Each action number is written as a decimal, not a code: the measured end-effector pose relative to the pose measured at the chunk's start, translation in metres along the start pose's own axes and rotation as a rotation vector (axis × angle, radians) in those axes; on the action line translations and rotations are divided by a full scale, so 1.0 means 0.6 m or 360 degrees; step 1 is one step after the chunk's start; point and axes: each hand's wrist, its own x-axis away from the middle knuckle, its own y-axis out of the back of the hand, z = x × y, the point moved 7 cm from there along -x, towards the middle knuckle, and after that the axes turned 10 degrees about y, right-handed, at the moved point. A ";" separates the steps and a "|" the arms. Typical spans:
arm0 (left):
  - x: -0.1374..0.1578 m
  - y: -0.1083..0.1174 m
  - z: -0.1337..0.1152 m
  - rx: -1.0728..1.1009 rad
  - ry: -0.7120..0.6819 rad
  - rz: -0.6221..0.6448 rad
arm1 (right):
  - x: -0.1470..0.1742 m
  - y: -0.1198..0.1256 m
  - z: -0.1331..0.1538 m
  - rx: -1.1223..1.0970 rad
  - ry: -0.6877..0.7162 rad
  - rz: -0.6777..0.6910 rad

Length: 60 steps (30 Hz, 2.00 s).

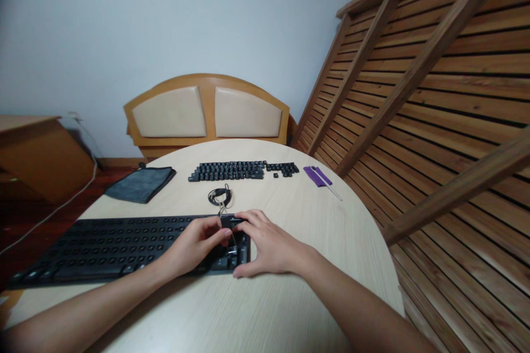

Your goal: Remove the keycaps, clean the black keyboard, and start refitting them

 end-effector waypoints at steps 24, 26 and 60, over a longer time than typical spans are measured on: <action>0.014 -0.004 -0.017 -0.0418 -0.0182 -0.0040 | -0.004 0.005 0.009 -0.0108 -0.0010 -0.0015; 0.012 -0.006 -0.013 -0.0351 -0.0151 -0.0014 | -0.006 0.004 0.012 -0.0140 0.0002 -0.0049; -0.004 0.005 0.011 0.0252 -0.0072 -0.0073 | -0.019 0.002 0.005 -0.0194 0.0062 -0.0487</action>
